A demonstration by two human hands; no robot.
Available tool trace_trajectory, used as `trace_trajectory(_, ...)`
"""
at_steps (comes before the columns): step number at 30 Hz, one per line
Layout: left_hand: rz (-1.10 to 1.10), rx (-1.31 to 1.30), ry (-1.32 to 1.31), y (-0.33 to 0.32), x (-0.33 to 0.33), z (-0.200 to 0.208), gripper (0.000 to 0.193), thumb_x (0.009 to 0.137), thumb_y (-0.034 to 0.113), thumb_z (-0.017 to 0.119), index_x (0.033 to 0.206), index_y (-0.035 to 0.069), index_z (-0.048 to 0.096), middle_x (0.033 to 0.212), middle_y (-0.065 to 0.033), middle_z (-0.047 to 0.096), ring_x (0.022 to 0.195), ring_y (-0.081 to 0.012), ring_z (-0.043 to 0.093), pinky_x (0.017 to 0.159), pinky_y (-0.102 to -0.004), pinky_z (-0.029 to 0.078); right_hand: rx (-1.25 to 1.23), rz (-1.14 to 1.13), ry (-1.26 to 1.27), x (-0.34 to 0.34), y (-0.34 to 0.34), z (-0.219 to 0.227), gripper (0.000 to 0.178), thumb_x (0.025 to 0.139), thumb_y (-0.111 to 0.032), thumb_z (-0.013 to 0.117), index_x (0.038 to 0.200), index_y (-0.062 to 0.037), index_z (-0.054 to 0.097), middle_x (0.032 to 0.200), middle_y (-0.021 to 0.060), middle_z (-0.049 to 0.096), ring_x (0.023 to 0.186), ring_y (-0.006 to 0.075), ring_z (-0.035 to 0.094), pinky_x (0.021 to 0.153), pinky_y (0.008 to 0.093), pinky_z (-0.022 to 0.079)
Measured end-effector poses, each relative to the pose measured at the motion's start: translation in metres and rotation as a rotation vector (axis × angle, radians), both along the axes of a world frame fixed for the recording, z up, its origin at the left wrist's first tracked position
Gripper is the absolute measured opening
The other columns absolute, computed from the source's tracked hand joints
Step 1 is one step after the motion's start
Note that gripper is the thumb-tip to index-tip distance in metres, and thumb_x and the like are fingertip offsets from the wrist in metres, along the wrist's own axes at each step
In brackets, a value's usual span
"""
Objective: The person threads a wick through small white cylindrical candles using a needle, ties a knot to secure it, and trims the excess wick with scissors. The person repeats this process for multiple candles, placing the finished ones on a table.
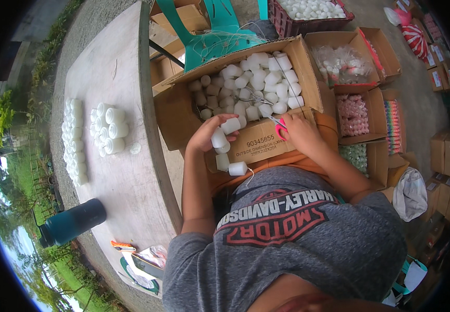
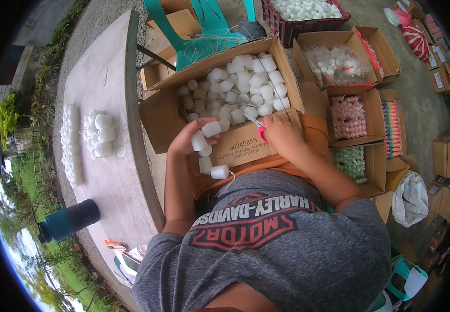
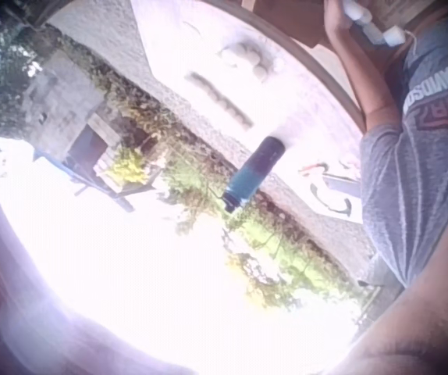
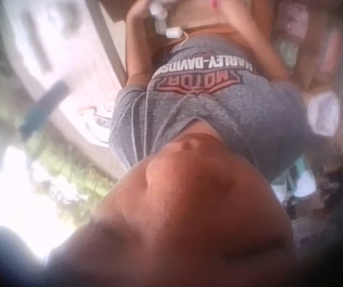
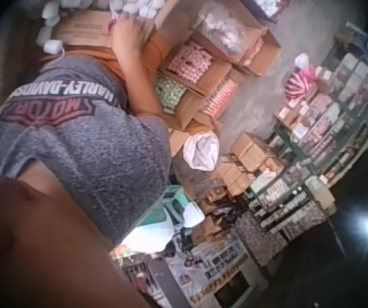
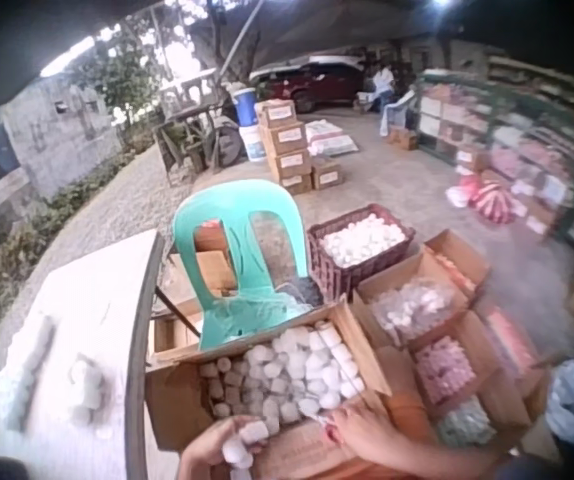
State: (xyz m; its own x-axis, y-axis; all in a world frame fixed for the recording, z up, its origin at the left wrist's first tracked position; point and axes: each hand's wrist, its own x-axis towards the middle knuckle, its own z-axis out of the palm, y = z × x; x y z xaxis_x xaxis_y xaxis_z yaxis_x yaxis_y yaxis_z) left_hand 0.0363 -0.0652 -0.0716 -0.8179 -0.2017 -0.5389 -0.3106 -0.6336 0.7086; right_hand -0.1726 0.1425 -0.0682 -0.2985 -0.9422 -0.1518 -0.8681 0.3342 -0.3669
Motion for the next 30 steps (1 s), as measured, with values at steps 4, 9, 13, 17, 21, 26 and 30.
trace_trajectory(4,-0.259,-0.475,-0.193,0.013,-0.01,-0.002,0.05,0.091,0.043,0.045,0.117,0.002,0.056,0.12,-0.017,0.051,0.105,-0.0244,0.052,0.077,-0.0367,0.052,0.079,0.0,-0.011,-0.001,0.0,0.005,0.027,0.078,-0.016,0.062,0.098,-0.0005,0.052,0.086,0.0198,0.062,0.08,0.0356,0.064,0.069,0.0446,0.051)
trace_trajectory(9,-0.343,-0.825,-0.499,0.02,-0.032,0.025,0.06,0.087,0.053,0.046,0.107,-0.002,0.058,0.105,-0.0216,0.061,0.102,-0.0327,0.058,0.084,-0.0407,0.047,0.145,0.008,-0.028,-0.001,-0.002,0.016,0.03,0.075,-0.017,0.064,0.097,-0.0016,0.052,0.079,0.0189,0.063,0.077,0.0352,0.064,0.067,0.0449,0.051)
trace_trajectory(13,-0.251,-1.204,-0.897,0.036,-0.046,0.012,0.065,0.081,0.06,0.05,0.114,0.005,0.059,0.099,-0.0234,0.064,0.105,-0.0321,0.059,0.088,-0.0373,0.046,0.137,0.018,-0.018,0.0,-0.002,0.016,0.03,0.074,-0.017,0.065,0.097,-0.0027,0.052,0.076,0.018,0.064,0.074,0.0347,0.065,0.065,0.0449,0.052)
trace_trajectory(17,-0.482,-1.259,-0.914,0.036,-0.059,0.012,0.067,0.076,0.06,0.056,0.115,0.006,0.058,0.104,-0.0213,0.064,0.105,-0.03,0.06,0.087,-0.0389,0.047,0.138,0.027,-0.02,0.001,-0.002,0.019,0.029,0.074,-0.017,0.065,0.096,-0.0029,0.052,0.076,0.0176,0.065,0.073,0.0345,0.065,0.064,0.0448,0.052)
trace_trajectory(21,-0.561,-1.297,-0.838,0.028,-0.06,-0.014,0.06,0.077,0.049,0.059,0.118,0.006,0.056,0.104,-0.0204,0.064,0.104,-0.0291,0.06,0.083,-0.0372,0.049,0.166,0.015,-0.042,0.001,0.0,0.016,0.03,0.074,-0.018,0.065,0.097,-0.0026,0.052,0.075,0.0173,0.065,0.073,0.0347,0.065,0.065,0.0448,0.051)
trace_trajectory(26,-0.363,-0.823,-0.527,0.011,-0.052,-0.027,0.048,0.08,0.033,0.051,0.119,0.006,0.056,0.097,-0.0132,0.065,0.102,-0.0269,0.059,0.083,-0.0353,0.047,0.128,-0.014,-0.162,-0.005,0.002,0.019,0.032,0.075,-0.019,0.063,0.1,-0.0027,0.052,0.075,0.017,0.065,0.075,0.0365,0.064,0.065,0.045,0.05)
trace_trajectory(30,0.052,-0.084,-0.007,0.006,-0.033,-0.025,0.045,0.083,0.027,0.045,0.119,0.001,0.055,0.092,-0.0105,0.064,0.098,-0.0242,0.059,0.085,-0.035,0.045,0.094,-0.035,-0.511,-0.012,0.003,0.009,0.035,0.076,-0.018,0.067,0.104,-0.003,0.052,0.076,0.0137,0.065,0.073,0.0273,0.065,0.063,0.0374,0.049)
